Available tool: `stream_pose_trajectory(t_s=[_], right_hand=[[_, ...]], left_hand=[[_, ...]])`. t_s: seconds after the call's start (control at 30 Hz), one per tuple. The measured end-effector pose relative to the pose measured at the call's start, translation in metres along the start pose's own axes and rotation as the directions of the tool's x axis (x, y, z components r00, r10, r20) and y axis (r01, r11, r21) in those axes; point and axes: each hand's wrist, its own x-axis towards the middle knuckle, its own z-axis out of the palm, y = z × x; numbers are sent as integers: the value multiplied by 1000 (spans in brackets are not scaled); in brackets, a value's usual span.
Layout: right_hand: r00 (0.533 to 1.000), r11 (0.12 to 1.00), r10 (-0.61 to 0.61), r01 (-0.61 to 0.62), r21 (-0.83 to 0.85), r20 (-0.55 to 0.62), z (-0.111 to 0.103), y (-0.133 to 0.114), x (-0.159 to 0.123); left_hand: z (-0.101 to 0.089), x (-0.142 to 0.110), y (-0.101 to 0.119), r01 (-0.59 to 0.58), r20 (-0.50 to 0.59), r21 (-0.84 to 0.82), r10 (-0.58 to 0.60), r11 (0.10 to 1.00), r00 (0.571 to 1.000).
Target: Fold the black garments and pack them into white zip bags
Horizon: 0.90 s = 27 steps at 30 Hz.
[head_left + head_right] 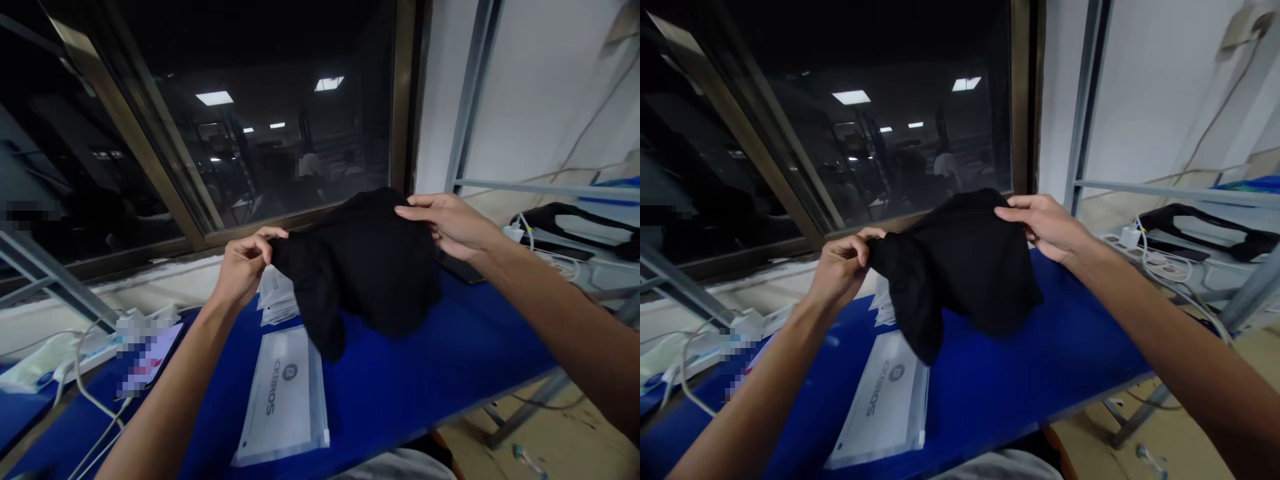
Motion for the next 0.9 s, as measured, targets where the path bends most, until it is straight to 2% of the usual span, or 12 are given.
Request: stream_pose_trajectory(t_s=[0.1, 0.2, 0.27, 0.37, 0.47, 0.5, 0.57, 0.67, 0.73, 0.8, 0.87, 0.9], right_hand=[[984, 990, 133, -137, -28, -120, -6, 35, 16], [958, 949, 156, -213, -234, -242, -13, 97, 34], [950, 917, 159, -243, -316, -268, -22, 136, 40], [963, 894, 161, -235, -382, -216, -34, 160, 43], [1000, 877, -4, 14, -480, 21, -33, 129, 41], [984, 850, -116, 169, -498, 137, -28, 110, 40], [904, 792, -301, 415, -448, 304, -14, 67, 34], [856, 776, -434, 513, -367, 280, 3, 17, 20], [892, 843, -334, 427, -327, 303, 1, 5, 12], [901, 895, -55, 236, -378, 431, -11, 7, 11], [872, 829, 197, 96, -551, 448, -30, 17, 19], [893, 768, 230, 77, -635, 386, -38, 21, 26]], left_hand=[[-8, 6, -27, 201, -31, -71, -203, 977, 979], [-13, 6, -57, 347, -146, 70, -335, 935, 931], [-12, -3, -68, 370, -210, 216, -327, 903, 921], [3, -17, -65, 255, -36, 448, -268, 857, 963], [36, -12, -50, 1, 220, 549, -145, 836, 965], [50, -4, -46, -72, 272, 536, -91, 841, 958], [77, 18, -38, -158, 369, 469, -31, 869, 929], [105, 52, -27, -185, 460, 364, -4, 913, 888], [110, 67, -20, -159, 389, 282, 39, 946, 921], [102, 77, -18, -87, 241, 152, 48, 985, 969], [87, 86, -23, 0, 103, 21, -2, 1000, 995], [79, 93, -27, 36, 41, -18, -36, 999, 999]])
